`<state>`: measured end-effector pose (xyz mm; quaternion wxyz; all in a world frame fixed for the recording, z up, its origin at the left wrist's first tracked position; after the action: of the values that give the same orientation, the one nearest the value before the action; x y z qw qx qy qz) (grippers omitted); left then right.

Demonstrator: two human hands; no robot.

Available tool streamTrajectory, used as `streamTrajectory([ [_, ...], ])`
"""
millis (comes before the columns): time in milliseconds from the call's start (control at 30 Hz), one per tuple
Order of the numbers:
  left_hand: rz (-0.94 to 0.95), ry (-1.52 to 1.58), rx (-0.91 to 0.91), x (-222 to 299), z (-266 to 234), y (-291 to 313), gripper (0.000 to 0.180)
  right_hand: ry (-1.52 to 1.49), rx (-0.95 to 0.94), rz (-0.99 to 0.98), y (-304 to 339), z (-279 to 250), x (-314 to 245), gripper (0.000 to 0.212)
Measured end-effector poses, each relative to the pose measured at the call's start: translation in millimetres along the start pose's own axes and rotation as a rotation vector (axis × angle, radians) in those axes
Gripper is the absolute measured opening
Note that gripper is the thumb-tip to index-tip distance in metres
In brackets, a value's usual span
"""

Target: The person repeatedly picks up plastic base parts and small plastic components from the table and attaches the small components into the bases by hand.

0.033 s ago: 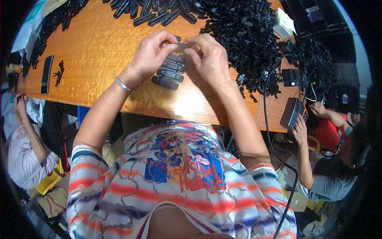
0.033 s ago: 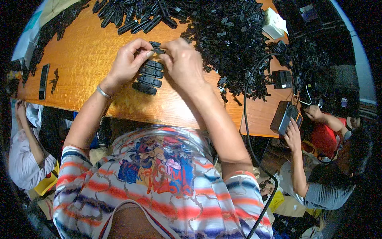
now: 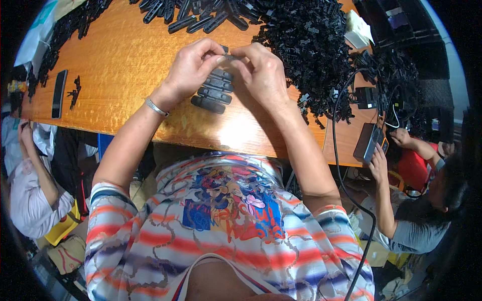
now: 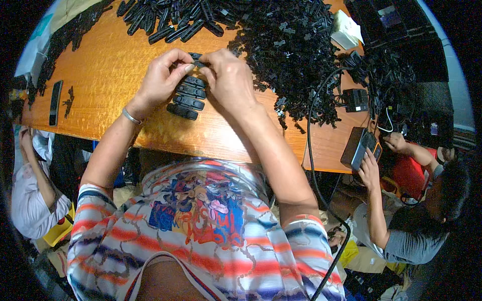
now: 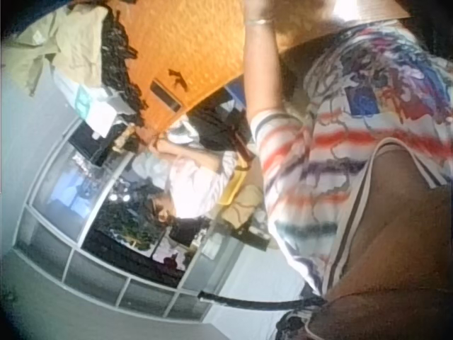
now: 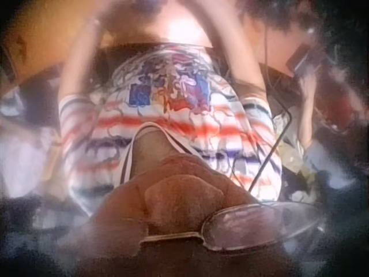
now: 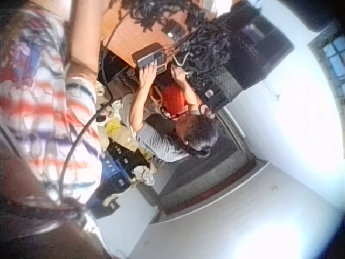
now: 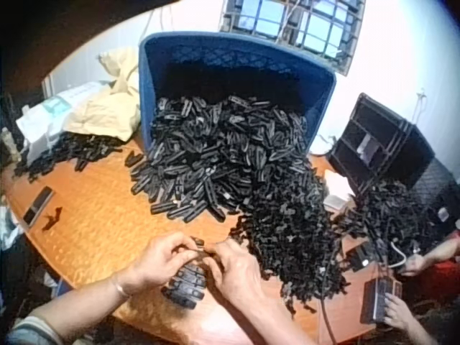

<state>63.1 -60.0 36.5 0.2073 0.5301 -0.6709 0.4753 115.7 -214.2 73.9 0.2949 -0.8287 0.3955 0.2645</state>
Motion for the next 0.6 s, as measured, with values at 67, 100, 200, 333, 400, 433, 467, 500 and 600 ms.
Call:
streamTrajectory([
  [67, -0.053, 0.06, 0.022, -5.4, 0.4, -0.9, 0.012, -0.05, 0.024, -0.042, -5.0, 1.3, -0.7, 0.019],
  [100, -0.108, 0.121, 0.042, -11.8, 0.0, 1.6, 0.014, -0.109, 0.02, -0.013, -6.8, 1.1, 1.5, 0.02],
  [200, -0.029, 0.107, 0.135, -18.2, -11.3, 0.5, 0.019, -0.172, 0.02, 0.001, -14.7, 3.3, 3.7, 0.019],
  [333, 0.104, -0.406, 0.103, -26.9, -30.2, -0.8, 0.03, -0.165, 0.007, 0.162, -28.1, 15.6, 26.9, 0.016],
  [400, 0.111, -0.46, 0.057, -31.9, -27.7, -3.3, 0.031, -0.115, -0.01, 0.205, -32.7, 25.5, 32.5, 0.016],
  [433, 0.119, -0.513, 0.008, -33.3, -24.6, -3.8, 0.031, -0.115, -0.012, 0.204, -34.6, 30.3, 32.8, 0.016],
  [467, 0.117, -0.514, 0.009, -34.9, -24.4, -3.7, 0.031, -0.103, -0.001, 0.166, -36.3, 34.6, 29.5, 0.016],
  [500, 0.131, -0.507, 0.014, -32.7, -23.4, -5.8, 0.029, -0.09, 0.011, 0.128, -38.1, 37.8, 25.9, 0.016],
  [600, 0.124, -0.477, 0.001, -33.1, -22.3, -7.9, 0.026, -0.107, -0.014, 0.095, -42.9, 50.2, 20.8, 0.016],
])
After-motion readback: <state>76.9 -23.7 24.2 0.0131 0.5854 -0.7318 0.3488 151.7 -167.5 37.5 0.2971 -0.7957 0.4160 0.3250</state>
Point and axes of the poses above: each hand's wrist, its own y-axis away from the middle knuckle, its own z-axis out of the palm, x = y × z, the point moved 9 cm from there along -y, towards the middle knuckle, and after that the axes turned 14 degrees about z, right-handed, at the moved point
